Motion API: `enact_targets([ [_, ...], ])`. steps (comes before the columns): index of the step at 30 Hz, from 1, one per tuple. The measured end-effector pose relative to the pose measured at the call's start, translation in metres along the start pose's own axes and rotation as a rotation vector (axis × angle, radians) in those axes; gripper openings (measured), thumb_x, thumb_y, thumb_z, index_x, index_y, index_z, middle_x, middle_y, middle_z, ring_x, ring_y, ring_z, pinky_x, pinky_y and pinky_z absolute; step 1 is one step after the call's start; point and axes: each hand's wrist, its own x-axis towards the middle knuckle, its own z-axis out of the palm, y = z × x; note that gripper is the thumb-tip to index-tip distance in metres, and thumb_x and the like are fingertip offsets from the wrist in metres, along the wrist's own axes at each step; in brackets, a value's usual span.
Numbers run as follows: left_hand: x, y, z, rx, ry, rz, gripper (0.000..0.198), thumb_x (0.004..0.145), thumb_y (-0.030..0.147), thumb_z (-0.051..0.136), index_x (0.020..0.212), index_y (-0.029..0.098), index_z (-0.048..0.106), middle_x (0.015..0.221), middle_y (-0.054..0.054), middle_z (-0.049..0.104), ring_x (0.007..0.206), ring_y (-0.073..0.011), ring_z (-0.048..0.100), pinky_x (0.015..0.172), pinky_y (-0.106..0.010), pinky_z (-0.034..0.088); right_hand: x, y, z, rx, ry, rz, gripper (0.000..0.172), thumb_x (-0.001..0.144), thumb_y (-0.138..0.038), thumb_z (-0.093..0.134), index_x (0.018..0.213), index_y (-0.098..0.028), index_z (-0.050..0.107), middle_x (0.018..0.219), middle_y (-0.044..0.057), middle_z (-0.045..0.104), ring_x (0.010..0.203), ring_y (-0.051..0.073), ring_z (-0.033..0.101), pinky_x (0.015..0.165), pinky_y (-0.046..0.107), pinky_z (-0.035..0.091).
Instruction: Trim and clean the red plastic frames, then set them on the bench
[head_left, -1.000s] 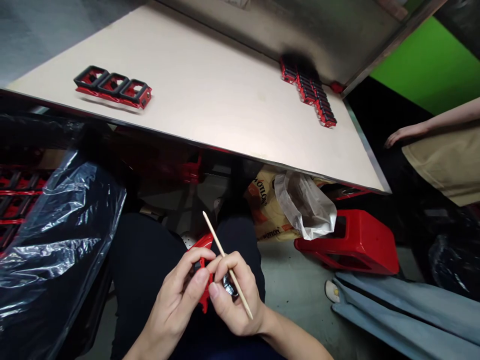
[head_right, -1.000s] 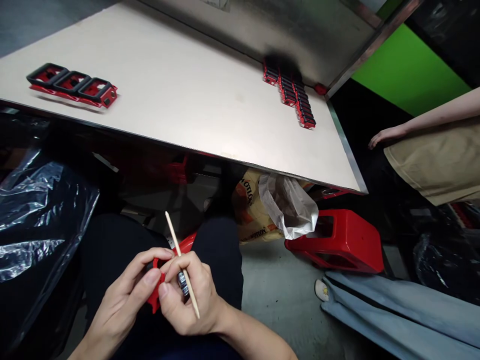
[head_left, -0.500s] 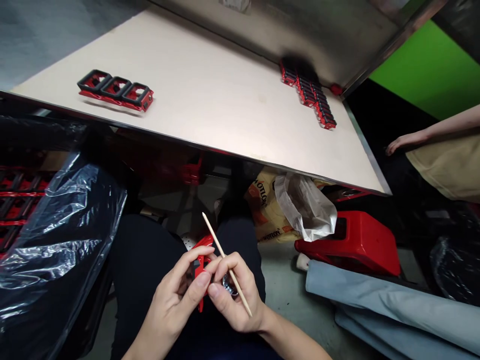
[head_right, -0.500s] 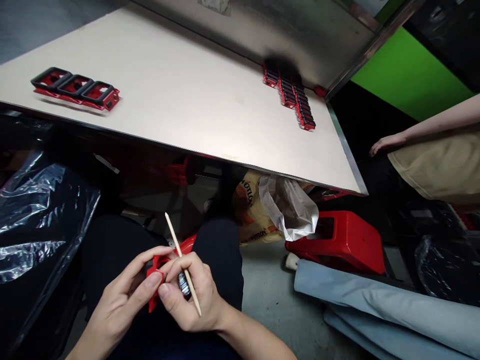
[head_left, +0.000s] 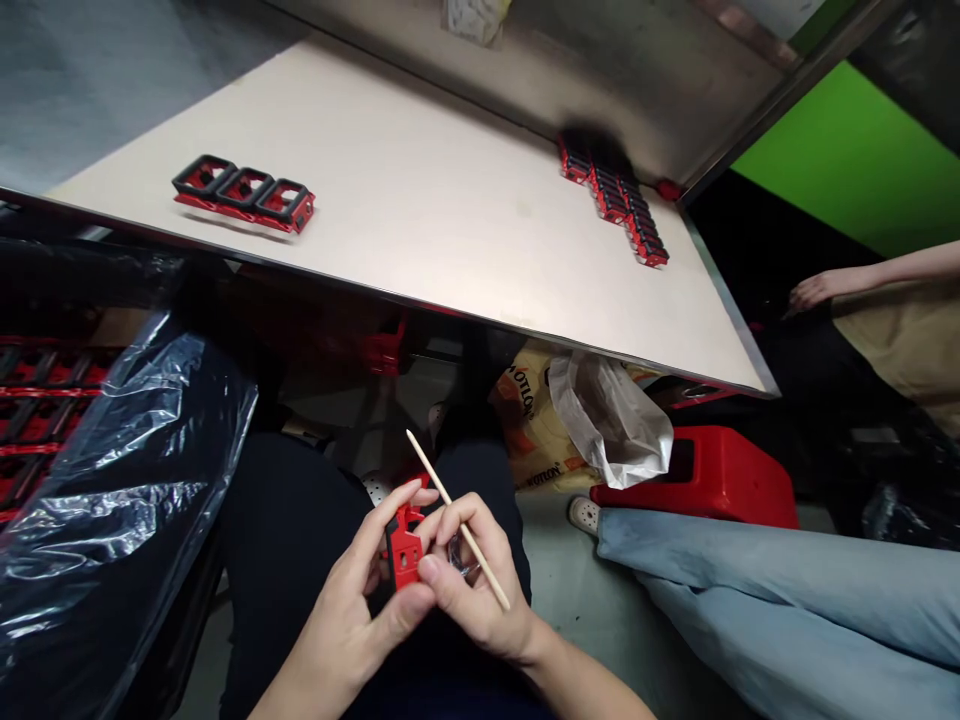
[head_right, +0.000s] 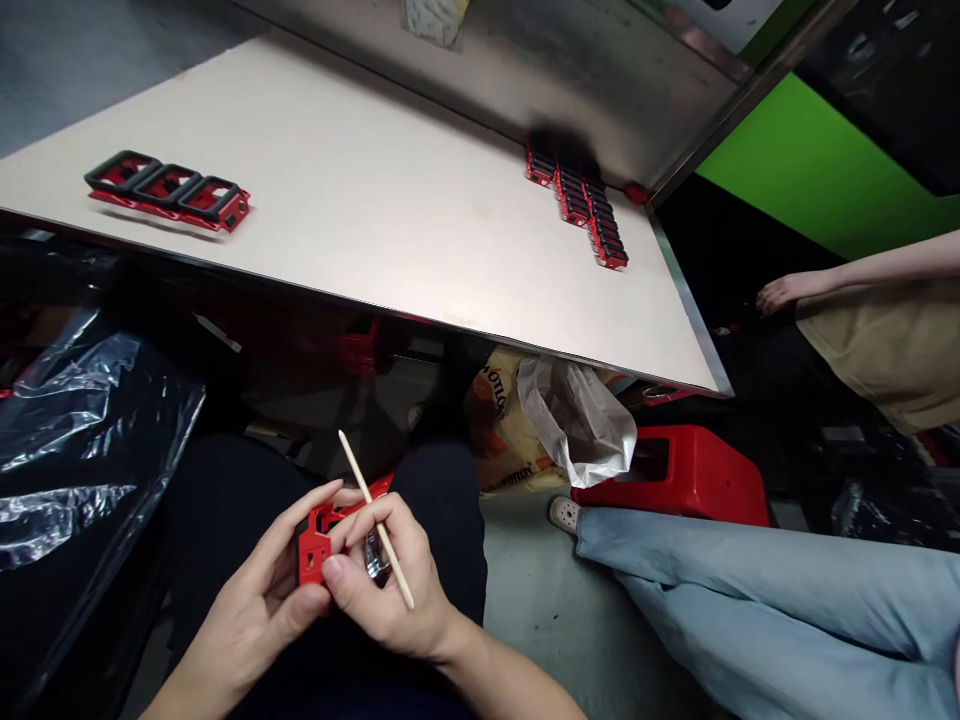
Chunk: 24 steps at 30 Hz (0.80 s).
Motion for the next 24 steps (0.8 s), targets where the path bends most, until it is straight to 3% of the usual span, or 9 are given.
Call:
enact_targets([
  [3, -0.002, -0.005, -0.007, 0.004, -0.086, -0.038, 0.076, 0.075, 0.051, 0.087, 0.143, 0.048, 0.054, 0.151, 0.004, 0.058, 0.125, -0.0255, 0.066, 0.096, -0.026, 0.058, 0.001, -0.004, -0.003, 0.105, 0.036, 0.073, 0.032, 0.090, -0.042, 0.074, 0.090, -0.024, 0.047, 0.086, 0.001, 0.063, 0.069, 0.013, 0.055, 0.068, 0.027, 0.046],
  [8, -0.001, -0.006, -0.015, 0.105, -0.083, -0.023, 0.069, 0.078, 0.030, 0.082, 0.140, 0.049, 0.056, 0.151, 0.005, 0.057, 0.133, -0.0285, 0.060, 0.090, -0.027, 0.060, 0.003, -0.007, -0.004, 0.146, 0.025, 0.085, 0.030, 0.091, -0.038, 0.075, 0.090, -0.022, 0.049, 0.087, 0.000, 0.061, 0.071, 0.011, 0.055, 0.069, 0.025, 0.044],
  [13, 0.001, -0.003, -0.016, 0.204, -0.048, 0.051, 0.067, 0.077, 0.031, 0.081, 0.138, 0.048, 0.058, 0.135, 0.006, 0.069, 0.121, -0.0237, 0.067, 0.102, -0.031, 0.055, 0.002, -0.006, -0.002, 0.160, 0.017, 0.087, 0.030, 0.090, -0.037, 0.076, 0.089, -0.022, 0.051, 0.089, 0.001, 0.061, 0.076, 0.012, 0.055, 0.072, 0.025, 0.045],
  [19, 0.001, -0.003, -0.016, 0.132, -0.041, 0.053, 0.065, 0.075, 0.033, 0.084, 0.135, 0.044, 0.062, 0.130, 0.005, 0.073, 0.118, -0.0229, 0.070, 0.103, -0.030, 0.056, 0.004, -0.010, 0.001, 0.088, 0.010, 0.036, 0.028, 0.092, -0.038, 0.074, 0.089, -0.022, 0.051, 0.084, 0.000, 0.060, 0.074, 0.012, 0.055, 0.071, 0.025, 0.046],
  [24, 0.010, 0.009, -0.037, 0.234, 0.065, 0.157, 0.063, 0.080, 0.042, 0.081, 0.138, 0.045, 0.056, 0.127, 0.004, 0.072, 0.110, -0.0206, 0.073, 0.100, -0.029, 0.057, 0.006, -0.010, -0.004, -0.043, 0.037, 0.008, 0.024, 0.097, -0.041, 0.066, 0.092, -0.022, 0.052, 0.083, 0.002, 0.067, 0.071, 0.012, 0.055, 0.071, 0.026, 0.043],
])
